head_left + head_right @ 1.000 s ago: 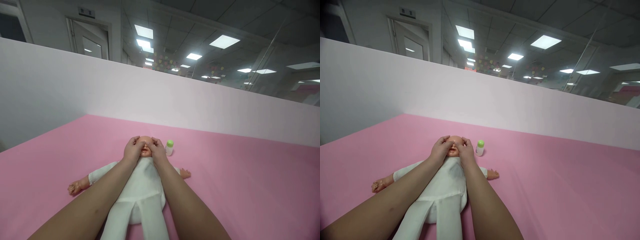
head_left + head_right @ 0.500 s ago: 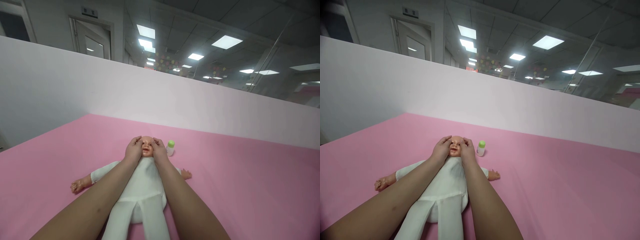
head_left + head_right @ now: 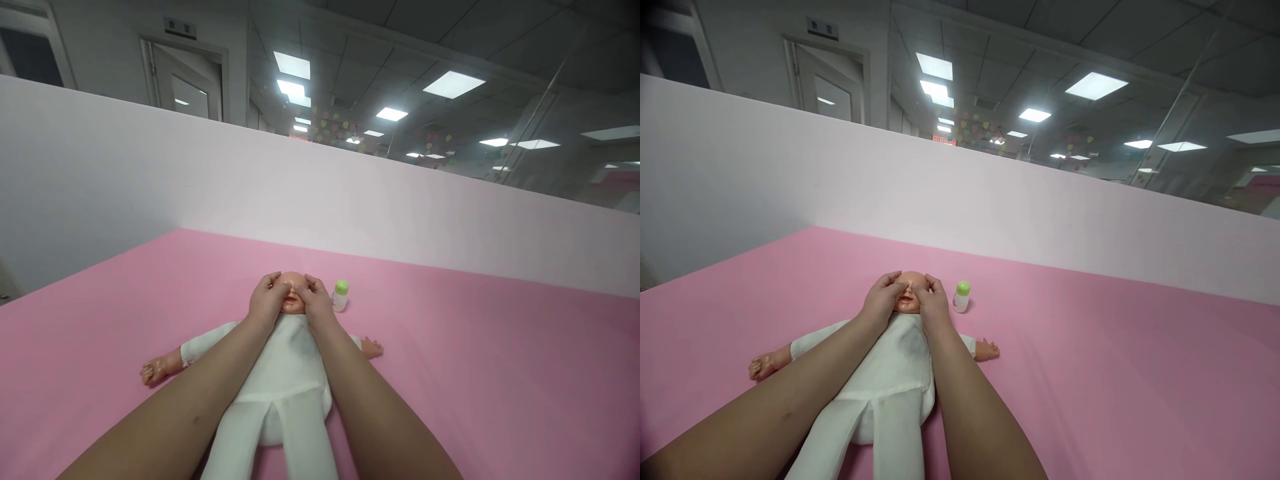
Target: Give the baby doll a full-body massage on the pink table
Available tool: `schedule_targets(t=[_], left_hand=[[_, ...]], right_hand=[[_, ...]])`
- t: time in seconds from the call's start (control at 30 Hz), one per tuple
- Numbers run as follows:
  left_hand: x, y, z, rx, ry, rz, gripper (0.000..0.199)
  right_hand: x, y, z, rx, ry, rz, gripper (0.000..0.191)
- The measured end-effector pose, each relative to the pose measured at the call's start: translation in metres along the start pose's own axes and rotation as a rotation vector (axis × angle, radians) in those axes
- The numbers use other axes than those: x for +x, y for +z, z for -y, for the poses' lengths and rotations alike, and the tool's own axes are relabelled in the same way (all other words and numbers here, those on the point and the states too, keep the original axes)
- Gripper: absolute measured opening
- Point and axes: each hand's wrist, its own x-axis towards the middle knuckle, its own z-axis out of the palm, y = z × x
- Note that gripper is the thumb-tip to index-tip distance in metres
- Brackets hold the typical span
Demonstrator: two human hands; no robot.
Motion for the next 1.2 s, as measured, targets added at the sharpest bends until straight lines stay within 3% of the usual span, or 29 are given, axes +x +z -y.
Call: schedule_targets(t=[0.2, 0.63, 0.83, 1.2], left_hand=[[-0.003, 0.002, -0.005, 0.037, -0.051, 0.001, 0.059], [0.003, 0.006, -0.002, 0.034, -0.047, -0.027, 0.040], [0.005, 0.005, 0.000, -0.031, -0.066, -0.027, 0.038], [-0.003, 0.002, -0.004, -0.003, -0.051, -0.001, 0.057]], right_hand=[[-0.001, 0.003, 0.004, -0.090, -0.004, -0.040, 0.066], [0.007, 0.003, -0.003, -0.060, -0.005, -0.084, 0.041], [0.008, 0.001, -0.004, 0.081, 0.049, -0.039, 0.047], [-0.006, 0.002, 0.012, -0.097, 0.017, -0.011, 0.062]])
